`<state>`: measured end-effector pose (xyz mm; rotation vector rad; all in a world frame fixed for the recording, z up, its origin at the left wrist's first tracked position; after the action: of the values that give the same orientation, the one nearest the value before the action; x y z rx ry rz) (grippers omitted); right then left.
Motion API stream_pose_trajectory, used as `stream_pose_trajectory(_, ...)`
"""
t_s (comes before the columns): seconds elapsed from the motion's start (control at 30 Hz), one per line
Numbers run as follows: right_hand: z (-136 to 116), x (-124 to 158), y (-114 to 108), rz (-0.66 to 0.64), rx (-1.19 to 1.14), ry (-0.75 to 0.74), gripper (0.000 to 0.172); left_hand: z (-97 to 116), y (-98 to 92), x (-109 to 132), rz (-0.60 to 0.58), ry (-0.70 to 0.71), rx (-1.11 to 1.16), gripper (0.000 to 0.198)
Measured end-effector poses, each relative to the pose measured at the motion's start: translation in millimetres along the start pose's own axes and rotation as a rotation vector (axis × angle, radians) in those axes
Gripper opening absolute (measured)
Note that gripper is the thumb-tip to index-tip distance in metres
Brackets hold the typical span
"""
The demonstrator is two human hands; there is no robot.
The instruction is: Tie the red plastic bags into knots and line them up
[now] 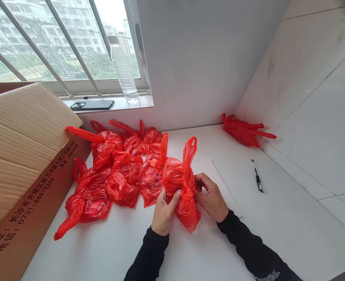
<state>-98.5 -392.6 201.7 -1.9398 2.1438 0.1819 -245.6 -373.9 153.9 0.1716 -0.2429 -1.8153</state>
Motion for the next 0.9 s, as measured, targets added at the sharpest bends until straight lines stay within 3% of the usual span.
stream_pose_trajectory(0.27, 7, 1, -2, 0.013, -0.025, 0.116, 0.010, 1, 3.9, 2, -0.011, 0.016, -0.054, 0.040)
stream_pose_trajectory(0.37, 14, 3, -1, 0.010, -0.156, 0.179, 0.011, 1, 3.3, 3, -0.006, -0.003, -0.048, 0.039)
stream_pose_trajectory(0.5, 25, 4, 0, -0.003, -0.345, 0.259, 0.025, 0, 1.7, 3, 0.002, -0.027, 0.048, 0.036)
stream_pose_trajectory(0.67, 13, 4, 3, -0.072, -0.322, 0.215, 0.037, 2, 0.5, 1, 0.020, 0.048, 0.000, 0.037)
stream_pose_trajectory(0.9, 16, 5, 1, -0.041, -0.261, 0.228, 0.027, 6, 5.6, 1, -0.019, 0.085, -0.025, 0.041)
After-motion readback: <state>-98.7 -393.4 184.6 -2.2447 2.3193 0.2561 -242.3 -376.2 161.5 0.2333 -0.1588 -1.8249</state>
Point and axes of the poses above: each hand's wrist, its own x-axis away from the middle knuckle, its own y-axis out of the palm, z = x × y, the point moved 9 cm from there along -x, towards the middle knuckle, and after that the axes turned 11 degrees about -x, right-handed, at the moved point
